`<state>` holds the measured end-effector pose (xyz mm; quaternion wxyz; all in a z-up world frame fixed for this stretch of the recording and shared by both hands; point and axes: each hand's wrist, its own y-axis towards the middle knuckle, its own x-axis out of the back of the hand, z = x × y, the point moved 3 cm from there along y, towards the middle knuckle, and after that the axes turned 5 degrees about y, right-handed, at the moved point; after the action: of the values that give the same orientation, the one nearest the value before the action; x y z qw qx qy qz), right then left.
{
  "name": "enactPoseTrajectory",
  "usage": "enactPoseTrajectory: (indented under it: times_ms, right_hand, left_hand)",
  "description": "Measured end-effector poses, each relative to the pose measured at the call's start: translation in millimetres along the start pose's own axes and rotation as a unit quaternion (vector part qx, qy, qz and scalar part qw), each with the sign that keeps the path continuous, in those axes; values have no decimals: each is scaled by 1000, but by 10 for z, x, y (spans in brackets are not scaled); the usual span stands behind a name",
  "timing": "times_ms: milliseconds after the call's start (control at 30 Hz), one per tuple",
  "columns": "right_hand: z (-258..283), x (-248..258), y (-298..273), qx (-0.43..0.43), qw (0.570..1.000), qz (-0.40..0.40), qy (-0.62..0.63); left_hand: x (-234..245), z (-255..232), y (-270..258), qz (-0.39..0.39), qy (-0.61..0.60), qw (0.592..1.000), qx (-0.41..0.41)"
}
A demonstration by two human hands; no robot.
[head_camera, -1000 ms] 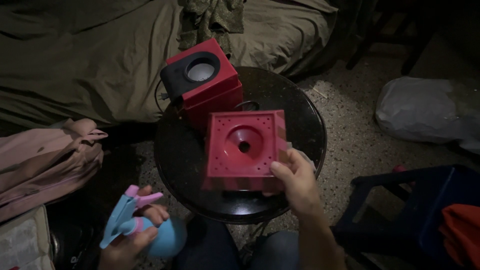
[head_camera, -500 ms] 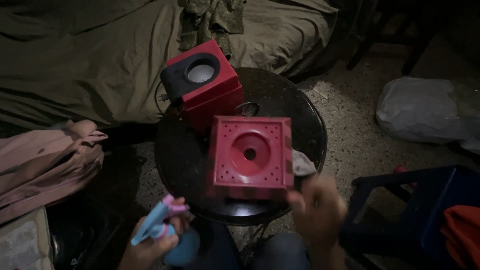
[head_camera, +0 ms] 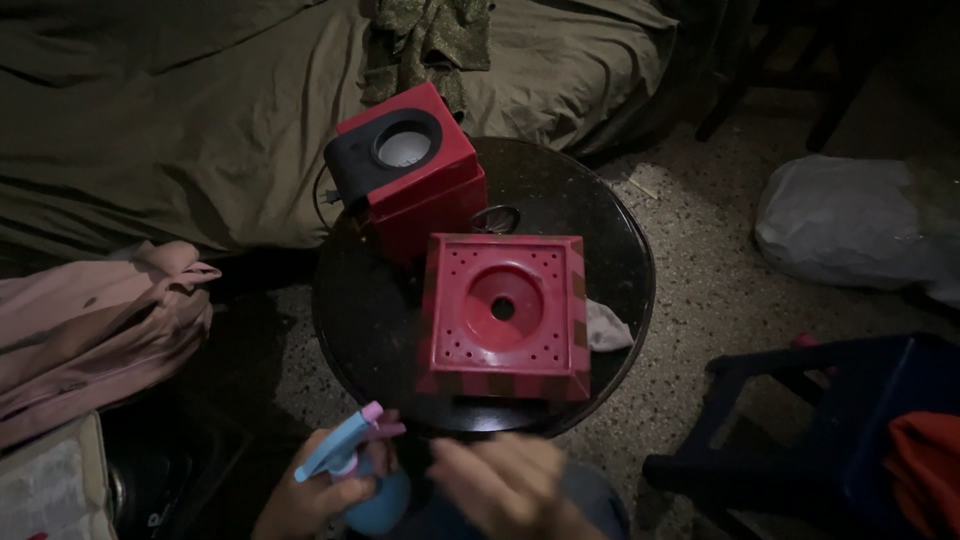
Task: Cleaning red and clear plastic containers using a spray bottle and a cloth.
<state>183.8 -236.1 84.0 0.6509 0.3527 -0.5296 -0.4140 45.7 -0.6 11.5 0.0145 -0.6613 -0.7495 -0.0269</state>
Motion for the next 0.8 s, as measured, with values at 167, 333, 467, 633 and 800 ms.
enactPoseTrajectory:
  times_ms: [167, 333, 467, 633, 800]
  right_hand:
    - [99, -531, 163, -320, 858, 128, 381]
    - [67, -837, 137, -315, 828, 138, 444]
    - [141, -873, 133, -298, 810, 170, 475]
    - [157, -828, 178, -288, 838, 171, 430]
    - [101, -694, 265, -354, 758, 185, 516]
  left_hand:
    - [79, 4, -39, 34, 52, 991, 115]
    - [216, -97, -117, 67, 121, 988, 74]
    - [264, -114, -182, 51, 108, 986, 117]
    - [248, 8, -219, 65, 134, 980, 133]
    - [213, 130, -219, 68, 54, 993, 75]
